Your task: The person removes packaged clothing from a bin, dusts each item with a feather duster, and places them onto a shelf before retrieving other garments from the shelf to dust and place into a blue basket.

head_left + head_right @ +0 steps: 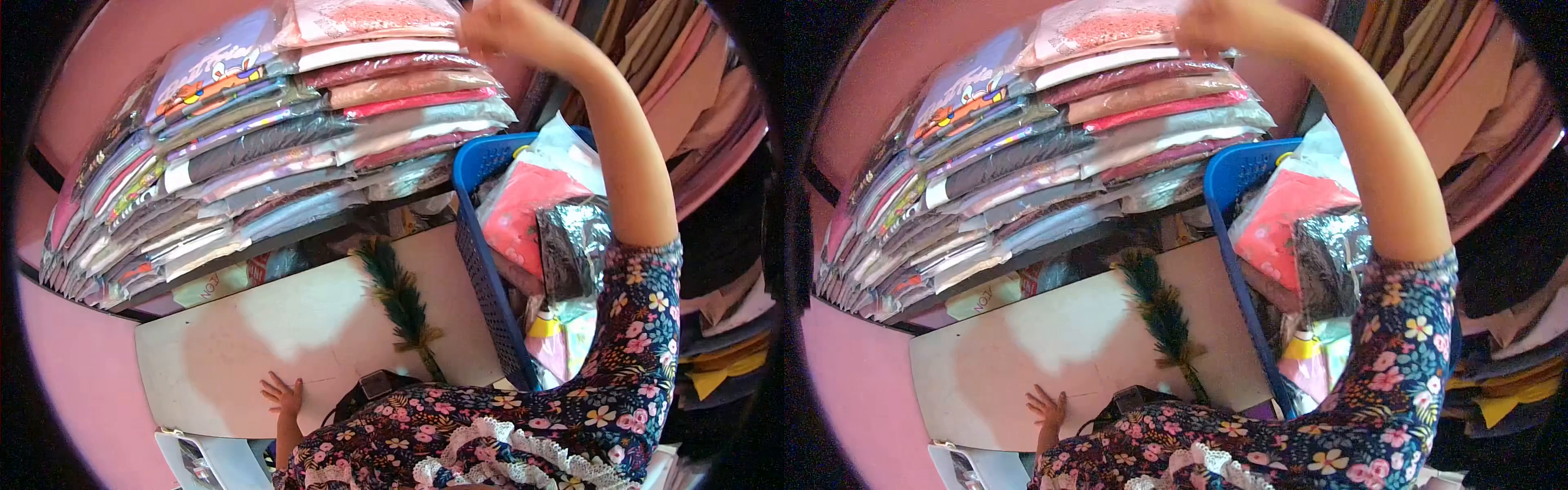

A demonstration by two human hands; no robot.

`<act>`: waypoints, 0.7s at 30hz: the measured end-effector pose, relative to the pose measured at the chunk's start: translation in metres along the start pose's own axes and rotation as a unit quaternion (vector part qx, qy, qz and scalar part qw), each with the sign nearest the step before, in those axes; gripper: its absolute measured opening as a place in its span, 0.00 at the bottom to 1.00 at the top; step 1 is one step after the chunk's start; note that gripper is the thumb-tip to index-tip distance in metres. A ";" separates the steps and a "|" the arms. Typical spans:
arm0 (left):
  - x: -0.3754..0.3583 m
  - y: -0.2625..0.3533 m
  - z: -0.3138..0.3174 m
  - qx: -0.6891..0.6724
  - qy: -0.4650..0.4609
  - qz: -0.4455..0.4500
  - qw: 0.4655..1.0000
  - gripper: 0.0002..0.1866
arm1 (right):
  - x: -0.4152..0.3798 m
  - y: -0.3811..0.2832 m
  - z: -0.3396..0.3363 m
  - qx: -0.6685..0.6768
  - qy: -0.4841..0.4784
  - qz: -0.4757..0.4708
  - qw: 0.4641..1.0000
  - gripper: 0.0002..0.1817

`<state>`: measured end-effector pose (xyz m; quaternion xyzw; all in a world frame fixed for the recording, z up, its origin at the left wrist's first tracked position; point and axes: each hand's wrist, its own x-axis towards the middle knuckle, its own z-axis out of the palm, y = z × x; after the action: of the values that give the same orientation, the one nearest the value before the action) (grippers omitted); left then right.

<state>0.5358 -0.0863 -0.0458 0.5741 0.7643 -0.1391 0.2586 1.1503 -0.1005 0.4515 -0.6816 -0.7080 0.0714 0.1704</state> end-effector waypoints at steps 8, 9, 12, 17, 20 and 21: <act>-0.007 -0.009 0.006 -0.015 -0.007 0.008 1.000 0.53 | -0.138 0.057 0.142 -0.069 -0.252 0.124 0.957 0.19; -0.005 -0.011 0.009 -0.010 -0.009 0.013 1.000 0.53 | -0.153 0.062 0.146 -0.068 -0.251 0.131 0.957 0.19; 0.000 -0.017 0.017 -0.019 0.003 0.019 1.000 0.53 | -0.198 0.064 0.147 -0.026 -0.237 0.077 0.968 0.16; -0.006 -0.015 0.028 -0.014 0.041 0.010 0.999 0.50 | -0.265 0.061 0.132 -0.040 -0.209 0.116 0.970 0.11; -0.009 -0.009 0.032 0.017 0.057 -0.008 0.998 0.48 | -0.303 0.054 0.116 -0.053 -0.152 0.128 0.979 0.09; -0.009 -0.009 0.034 0.021 0.056 -0.004 0.998 0.48 | -0.314 0.054 0.115 -0.052 -0.152 0.134 0.978 0.09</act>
<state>0.5378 -0.1139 -0.0698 0.5833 0.7767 -0.1240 0.2030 1.1659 -0.3931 0.2808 -0.7593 -0.6308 0.1593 0.0141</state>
